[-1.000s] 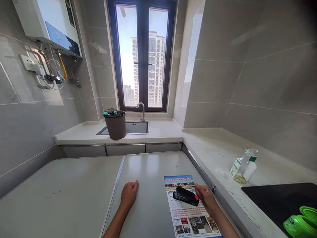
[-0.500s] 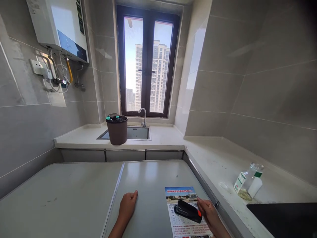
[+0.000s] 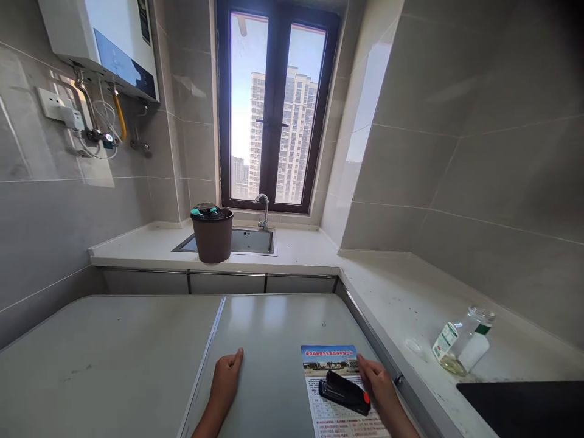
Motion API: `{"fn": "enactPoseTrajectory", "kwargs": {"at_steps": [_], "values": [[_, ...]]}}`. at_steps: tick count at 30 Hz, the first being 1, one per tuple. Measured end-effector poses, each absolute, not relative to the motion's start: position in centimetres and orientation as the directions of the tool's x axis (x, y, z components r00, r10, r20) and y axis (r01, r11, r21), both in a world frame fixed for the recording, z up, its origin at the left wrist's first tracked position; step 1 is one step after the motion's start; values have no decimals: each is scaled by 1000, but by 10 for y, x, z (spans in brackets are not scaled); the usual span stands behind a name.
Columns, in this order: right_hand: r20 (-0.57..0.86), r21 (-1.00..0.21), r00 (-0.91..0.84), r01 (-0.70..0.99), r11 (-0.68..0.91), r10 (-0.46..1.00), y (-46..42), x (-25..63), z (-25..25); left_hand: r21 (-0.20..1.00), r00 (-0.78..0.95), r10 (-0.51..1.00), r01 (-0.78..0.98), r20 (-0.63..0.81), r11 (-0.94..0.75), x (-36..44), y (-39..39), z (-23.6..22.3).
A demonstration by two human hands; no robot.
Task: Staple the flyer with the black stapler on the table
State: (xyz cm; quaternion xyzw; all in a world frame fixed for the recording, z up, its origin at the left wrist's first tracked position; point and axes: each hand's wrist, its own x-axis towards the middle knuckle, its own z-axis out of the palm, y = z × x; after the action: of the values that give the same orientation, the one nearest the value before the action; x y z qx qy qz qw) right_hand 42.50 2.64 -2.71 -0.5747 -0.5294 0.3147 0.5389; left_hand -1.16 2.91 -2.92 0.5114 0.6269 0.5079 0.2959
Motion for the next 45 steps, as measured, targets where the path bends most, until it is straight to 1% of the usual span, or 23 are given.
{"fn": "enactPoseTrajectory", "kwargs": {"at_steps": [2,4,5,7,9,11,14,17,19,21,25,28,31,35,38,41,45], "values": [[286,-894,164,401,201,944,43,425,-14,942,-302,943,334,143,-36,-11,28,-26],[425,-777,89,546,313,901,61,422,1,944,-300,945,329,133,-28,-10,26,-21],[470,-716,12,590,373,882,68,418,7,944,-299,946,328,124,-20,-9,25,-19],[499,-616,-148,633,470,854,78,409,12,945,-295,948,325,116,-14,-8,23,-14],[466,-553,-278,649,522,840,82,398,10,945,-291,951,326,109,-9,-8,22,-11],[423,-497,-332,693,522,843,81,391,2,946,-278,955,324,104,-8,-8,21,-12],[357,-386,-351,789,479,866,84,388,-12,948,-256,962,317,92,-6,-9,21,-15],[234,-286,-361,862,419,903,95,392,-24,948,-249,965,319,87,-4,-8,23,-19],[147,-239,-340,899,367,929,104,391,-28,946,-256,962,323,93,-6,-7,23,-19],[90,-207,-325,918,337,941,110,382,-29,946,-272,957,324,100,-7,-6,21,-16],[87,-191,-375,903,385,923,112,329,-26,964,-311,948,264,63,22,-12,18,-2],[89,-231,-445,861,453,891,109,264,-21,972,-329,943,233,44,35,-25,21,9],[105,-280,-510,809,517,854,104,197,-18,964,-324,945,261,51,37,-43,25,12],[130,-338,-553,755,561,823,100,129,-21,950,-280,955,312,95,-2,-63,21,2],[148,-365,-565,731,576,811,97,100,-23,929,-285,947,368,146,-32,-69,14,-7],[137,-381,-564,729,569,815,95,86,-21,906,-287,938,420,194,-59,-70,11,-12],[119,-392,-548,740,546,828,93,85,-14,921,-292,941,387,169,-46,-70,13,-12]]}}
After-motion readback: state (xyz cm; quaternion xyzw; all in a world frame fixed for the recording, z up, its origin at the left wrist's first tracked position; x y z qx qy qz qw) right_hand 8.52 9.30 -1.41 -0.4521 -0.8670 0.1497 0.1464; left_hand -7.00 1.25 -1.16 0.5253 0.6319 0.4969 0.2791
